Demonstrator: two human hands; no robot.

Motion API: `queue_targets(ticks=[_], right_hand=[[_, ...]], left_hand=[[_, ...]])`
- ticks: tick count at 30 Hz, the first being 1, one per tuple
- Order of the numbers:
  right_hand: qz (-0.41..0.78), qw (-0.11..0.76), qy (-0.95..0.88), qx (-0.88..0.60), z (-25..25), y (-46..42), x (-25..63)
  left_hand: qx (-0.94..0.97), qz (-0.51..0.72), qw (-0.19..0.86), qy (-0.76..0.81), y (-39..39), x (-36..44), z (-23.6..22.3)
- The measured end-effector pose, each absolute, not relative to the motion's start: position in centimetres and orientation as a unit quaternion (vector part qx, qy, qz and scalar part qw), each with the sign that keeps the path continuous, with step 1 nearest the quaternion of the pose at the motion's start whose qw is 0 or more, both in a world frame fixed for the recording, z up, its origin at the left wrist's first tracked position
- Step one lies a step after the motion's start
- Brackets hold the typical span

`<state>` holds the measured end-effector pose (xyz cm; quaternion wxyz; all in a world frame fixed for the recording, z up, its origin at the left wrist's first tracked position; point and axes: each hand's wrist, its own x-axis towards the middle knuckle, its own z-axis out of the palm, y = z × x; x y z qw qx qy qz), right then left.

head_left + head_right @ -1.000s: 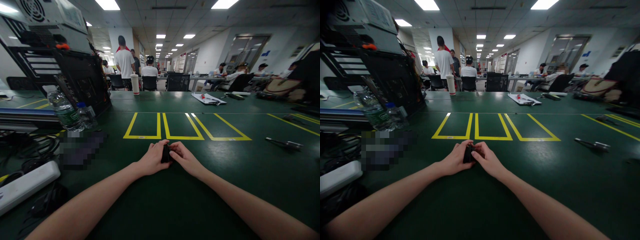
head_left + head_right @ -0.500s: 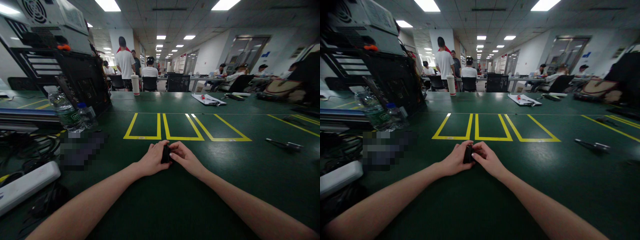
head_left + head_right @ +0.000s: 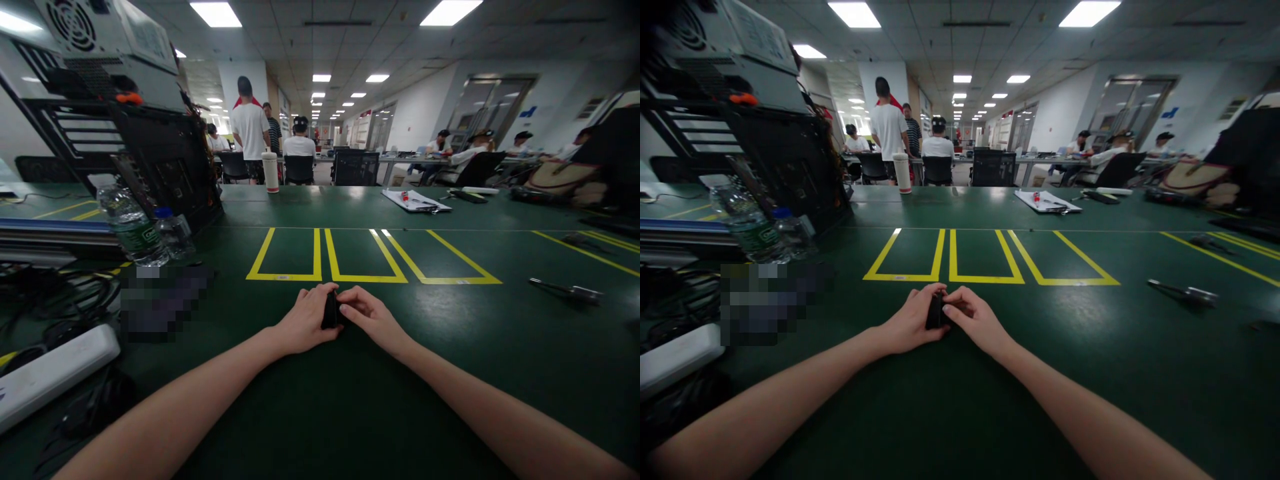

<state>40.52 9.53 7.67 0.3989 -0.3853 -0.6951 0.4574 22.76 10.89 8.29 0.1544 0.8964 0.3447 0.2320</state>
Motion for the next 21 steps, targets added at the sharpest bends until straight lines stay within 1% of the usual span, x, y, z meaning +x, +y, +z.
queue_targets(ticks=[6, 9, 15, 21], right_hand=[[0.448, 0.378, -0.690, -0.425, 7.41, 9.65, 40.43], [0.452, 0.366, -0.704, -0.407, 7.49, 9.59, 40.49], [0.442, 0.385, -0.716, -0.379, 7.47, 9.52, 40.50], [0.442, 0.369, -0.700, -0.423, 7.20, 9.52, 40.32]], left_hand=[[0.895, 0.226, 0.160, 0.350, 10.84, 22.77, 8.36], [0.896, 0.227, 0.160, 0.347, 10.85, 22.71, 8.34], [0.892, 0.227, 0.154, 0.359, 11.05, 22.73, 8.08], [0.887, 0.224, 0.170, 0.367, 10.89, 22.84, 8.34]])
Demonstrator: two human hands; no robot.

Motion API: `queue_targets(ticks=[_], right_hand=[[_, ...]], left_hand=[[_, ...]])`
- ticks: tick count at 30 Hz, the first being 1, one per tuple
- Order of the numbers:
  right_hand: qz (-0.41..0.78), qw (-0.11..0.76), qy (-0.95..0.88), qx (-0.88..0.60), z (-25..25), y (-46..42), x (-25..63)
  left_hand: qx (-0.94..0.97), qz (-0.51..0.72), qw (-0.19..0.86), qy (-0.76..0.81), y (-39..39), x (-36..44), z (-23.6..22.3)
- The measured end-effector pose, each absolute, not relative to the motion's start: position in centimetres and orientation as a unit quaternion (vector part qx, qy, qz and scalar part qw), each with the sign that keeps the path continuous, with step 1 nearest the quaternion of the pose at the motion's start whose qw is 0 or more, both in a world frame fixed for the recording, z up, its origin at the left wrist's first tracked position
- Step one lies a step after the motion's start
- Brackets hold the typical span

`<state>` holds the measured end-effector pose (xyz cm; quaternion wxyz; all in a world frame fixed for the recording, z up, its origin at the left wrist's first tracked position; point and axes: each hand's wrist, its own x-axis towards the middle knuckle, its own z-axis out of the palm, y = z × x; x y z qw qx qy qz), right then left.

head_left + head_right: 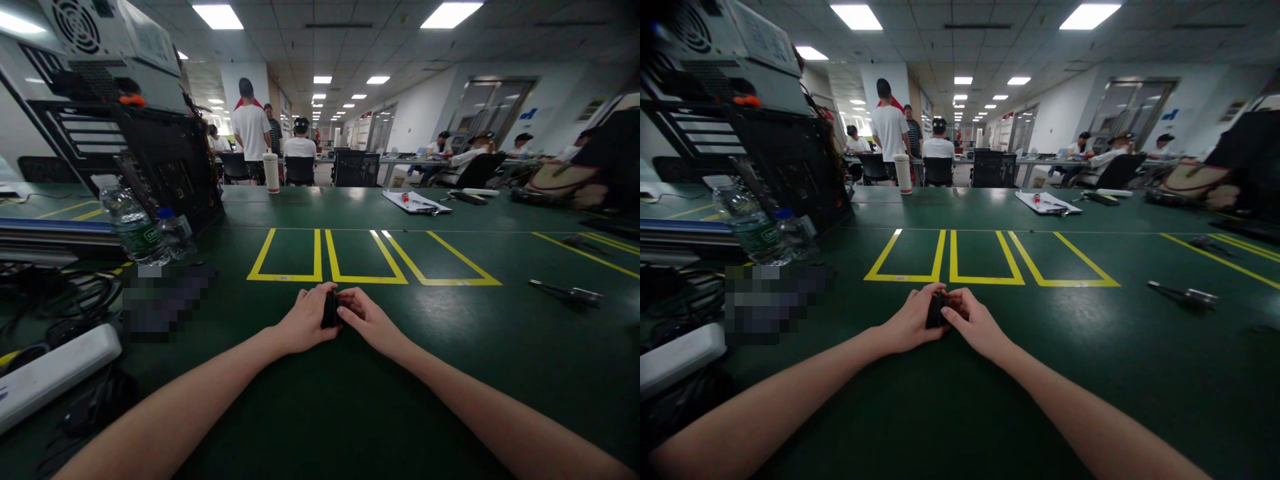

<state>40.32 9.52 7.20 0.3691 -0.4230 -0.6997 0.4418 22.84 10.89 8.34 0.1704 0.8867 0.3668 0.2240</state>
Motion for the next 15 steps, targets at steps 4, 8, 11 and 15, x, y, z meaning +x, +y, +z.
queue_targets(ticks=[4, 8, 11, 15], right_hand=[[0.454, 0.384, -0.708, -0.382, 7.24, 9.54, 40.46], [0.462, 0.400, -0.695, -0.378, 7.46, 9.62, 40.63], [0.471, 0.400, -0.686, -0.384, 7.62, 9.67, 40.61], [0.459, 0.383, -0.686, -0.415, 7.86, 9.49, 40.44]], left_hand=[[0.889, 0.224, 0.165, 0.364, 10.82, 22.78, 8.40], [0.891, 0.229, 0.161, 0.358, 10.90, 22.76, 8.28], [0.889, 0.229, 0.165, 0.362, 10.93, 22.79, 8.26], [0.888, 0.229, 0.163, 0.363, 10.86, 22.81, 8.38]])
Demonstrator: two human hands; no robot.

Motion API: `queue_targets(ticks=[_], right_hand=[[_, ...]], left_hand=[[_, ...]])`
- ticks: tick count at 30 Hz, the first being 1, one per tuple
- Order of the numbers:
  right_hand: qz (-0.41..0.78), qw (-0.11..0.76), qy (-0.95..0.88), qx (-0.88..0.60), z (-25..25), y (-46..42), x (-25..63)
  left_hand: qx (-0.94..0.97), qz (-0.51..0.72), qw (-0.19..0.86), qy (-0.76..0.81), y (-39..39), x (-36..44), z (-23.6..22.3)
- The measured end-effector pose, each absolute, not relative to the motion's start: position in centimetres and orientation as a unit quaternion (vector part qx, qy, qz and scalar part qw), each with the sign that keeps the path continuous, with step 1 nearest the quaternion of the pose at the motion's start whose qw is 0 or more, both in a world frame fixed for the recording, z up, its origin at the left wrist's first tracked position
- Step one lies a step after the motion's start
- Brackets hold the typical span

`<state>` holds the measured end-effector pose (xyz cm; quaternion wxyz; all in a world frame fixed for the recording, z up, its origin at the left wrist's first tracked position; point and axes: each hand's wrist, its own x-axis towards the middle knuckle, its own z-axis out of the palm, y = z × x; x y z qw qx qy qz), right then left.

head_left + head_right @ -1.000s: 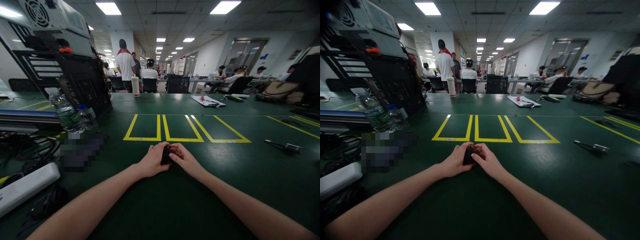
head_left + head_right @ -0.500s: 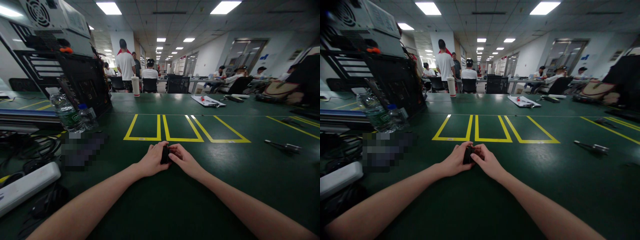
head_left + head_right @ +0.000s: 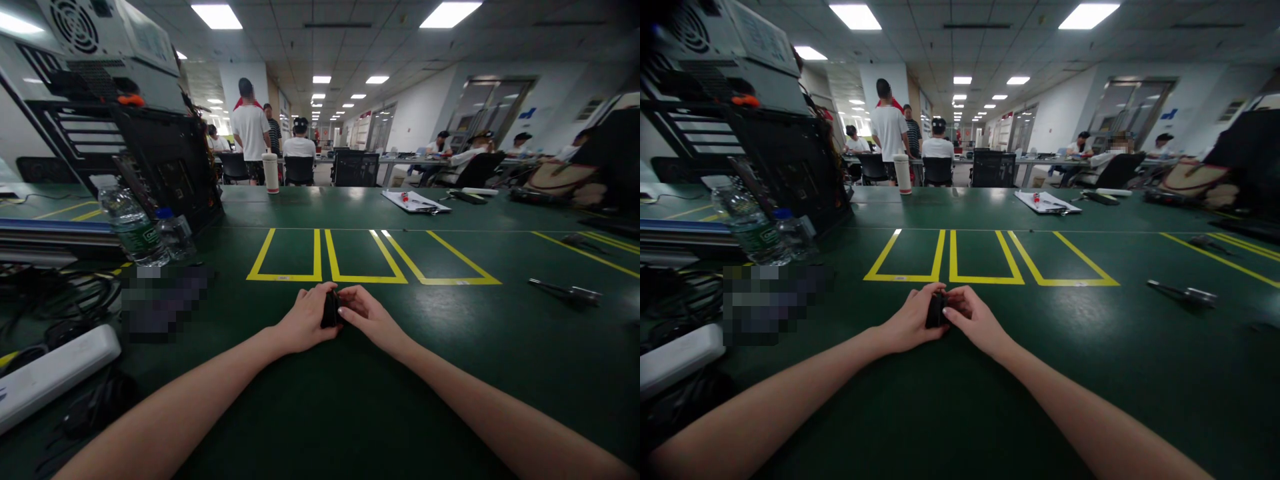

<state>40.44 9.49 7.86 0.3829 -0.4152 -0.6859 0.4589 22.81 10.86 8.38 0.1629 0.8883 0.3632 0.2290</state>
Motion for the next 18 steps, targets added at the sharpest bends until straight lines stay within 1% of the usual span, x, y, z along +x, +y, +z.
queue_targets(ticks=[4, 12, 18], right_hand=[[0.467, 0.369, -0.696, -0.403, 8.03, 9.24, 40.41], [0.464, 0.409, -0.688, -0.380, 7.14, 9.75, 40.51], [0.452, 0.378, -0.693, -0.416, 7.46, 9.57, 40.48]], left_hand=[[0.888, 0.218, 0.168, 0.369, 10.75, 22.79, 8.53], [0.896, 0.224, 0.150, 0.353, 10.93, 22.78, 8.33], [0.894, 0.221, 0.160, 0.356, 10.82, 22.76, 8.48]])
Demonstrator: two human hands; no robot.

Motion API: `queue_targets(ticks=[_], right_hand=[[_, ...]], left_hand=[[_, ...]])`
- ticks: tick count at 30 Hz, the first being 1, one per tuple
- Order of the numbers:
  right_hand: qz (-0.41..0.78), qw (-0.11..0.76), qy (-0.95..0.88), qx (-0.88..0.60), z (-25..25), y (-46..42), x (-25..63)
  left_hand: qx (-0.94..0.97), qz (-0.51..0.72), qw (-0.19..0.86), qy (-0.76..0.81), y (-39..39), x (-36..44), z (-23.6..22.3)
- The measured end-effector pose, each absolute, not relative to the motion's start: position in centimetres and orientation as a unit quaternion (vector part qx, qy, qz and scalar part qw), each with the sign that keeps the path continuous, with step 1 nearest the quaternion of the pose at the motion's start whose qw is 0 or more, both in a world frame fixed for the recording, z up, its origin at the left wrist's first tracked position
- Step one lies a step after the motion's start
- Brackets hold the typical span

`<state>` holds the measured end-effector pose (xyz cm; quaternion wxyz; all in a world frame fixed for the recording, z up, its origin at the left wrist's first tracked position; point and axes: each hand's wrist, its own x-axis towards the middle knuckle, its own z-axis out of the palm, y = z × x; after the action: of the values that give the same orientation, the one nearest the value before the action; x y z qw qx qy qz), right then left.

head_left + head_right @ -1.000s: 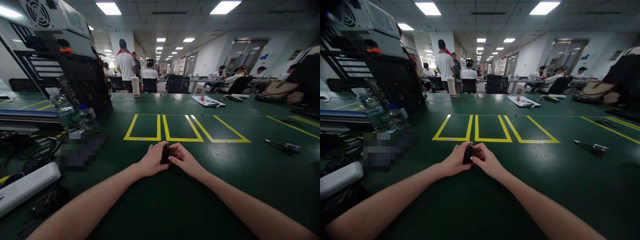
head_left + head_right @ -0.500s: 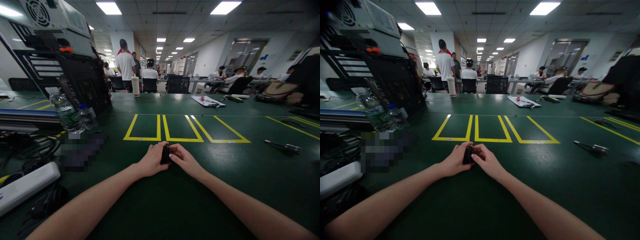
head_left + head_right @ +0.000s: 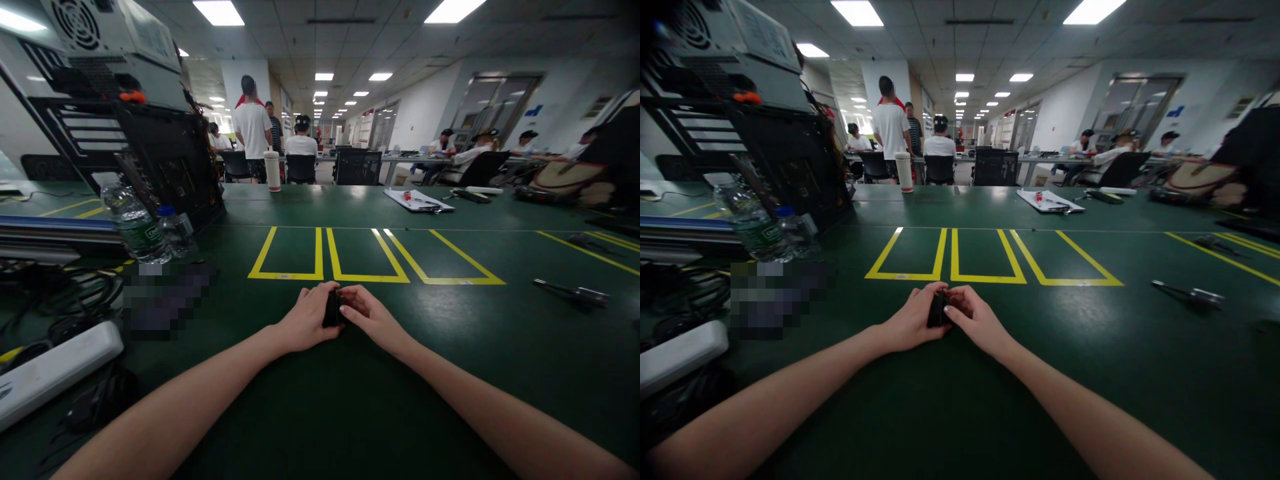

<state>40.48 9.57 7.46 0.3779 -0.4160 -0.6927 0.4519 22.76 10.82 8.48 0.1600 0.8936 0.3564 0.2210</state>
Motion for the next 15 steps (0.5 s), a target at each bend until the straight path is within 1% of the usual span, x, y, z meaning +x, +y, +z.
queue_targets(ticks=[3, 8, 15], right_hand=[[0.455, 0.368, -0.704, -0.403, 7.63, 9.46, 40.50], [0.449, 0.396, -0.708, -0.375, 7.58, 9.50, 40.46], [0.449, 0.382, -0.688, -0.424, 7.63, 9.47, 40.34]], left_hand=[[0.895, 0.216, 0.160, 0.355, 10.80, 22.73, 8.54], [0.895, 0.219, 0.159, 0.353, 10.82, 22.77, 8.46], [0.893, 0.221, 0.163, 0.357, 10.79, 22.80, 8.48]])
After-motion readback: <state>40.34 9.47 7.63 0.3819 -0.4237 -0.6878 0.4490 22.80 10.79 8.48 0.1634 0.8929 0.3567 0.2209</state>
